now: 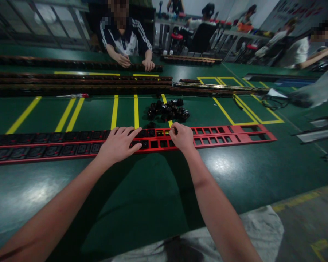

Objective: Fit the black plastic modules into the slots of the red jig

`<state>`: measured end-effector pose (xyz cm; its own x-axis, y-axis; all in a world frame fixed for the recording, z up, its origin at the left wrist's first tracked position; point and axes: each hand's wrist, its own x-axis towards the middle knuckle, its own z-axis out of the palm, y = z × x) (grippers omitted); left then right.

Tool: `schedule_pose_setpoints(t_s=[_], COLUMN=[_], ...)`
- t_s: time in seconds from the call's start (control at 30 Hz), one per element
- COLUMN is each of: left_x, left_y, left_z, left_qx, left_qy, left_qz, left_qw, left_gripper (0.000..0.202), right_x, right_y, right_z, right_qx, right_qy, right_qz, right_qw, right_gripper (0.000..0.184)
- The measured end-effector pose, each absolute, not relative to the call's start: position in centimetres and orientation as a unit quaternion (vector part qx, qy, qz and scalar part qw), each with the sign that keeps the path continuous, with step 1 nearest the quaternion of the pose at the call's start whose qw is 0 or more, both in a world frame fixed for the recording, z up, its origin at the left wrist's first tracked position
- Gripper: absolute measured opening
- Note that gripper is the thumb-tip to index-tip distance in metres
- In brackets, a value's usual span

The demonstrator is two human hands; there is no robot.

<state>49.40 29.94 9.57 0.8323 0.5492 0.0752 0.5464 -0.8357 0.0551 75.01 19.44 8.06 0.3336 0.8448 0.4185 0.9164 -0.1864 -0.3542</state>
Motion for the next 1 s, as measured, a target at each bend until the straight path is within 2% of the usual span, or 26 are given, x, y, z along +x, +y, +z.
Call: schedule_pose_setpoints(t_s=[0.2, 0.33, 0.5, 0.73, 0.8, 1.0], left_x=[49.4, 49.4, 49.4, 49.4, 49.4, 49.4], left_y=[30.0, 30.0, 30.0, 29.9, 29.9, 30.0], left_z=[9.5, 9.4, 9.5, 9.4, 9.4, 9.3], left_qx=[0.956, 0.956, 0.957, 0.958, 0.957, 0.958], left_qy=[0.288, 0.289, 0.286, 0.282, 0.284, 0.281], left_qz=[0.048, 0.049, 0.049, 0.057, 0.058, 0.059], left_qw=[0.019, 0.020, 0.017, 0.016, 0.014, 0.010], left_gripper=[0.066, 0.066, 0.066, 0.066, 0.065, 0.065], right_x=[75.0, 75.1, 74.6, 72.7, 72.6, 72.1], right_y=[19.4, 19.4, 19.5, 19.6, 19.6, 19.5], right_z=[8.0, 8.0, 8.2, 8.0, 7.9, 8.4], right_qx=[-0.744, -0.720, -0.656, -0.622, -0.639, -0.630], right_qy=[-0.584, -0.609, -0.669, -0.704, -0.691, -0.711], right_qz=[-0.036, 0.005, 0.002, 0.061, 0.072, 0.074], right_qw=[0.322, 0.333, 0.348, 0.337, 0.329, 0.302], right_gripper=[0.012, 0.023, 0.014, 0.044, 0.041, 0.019])
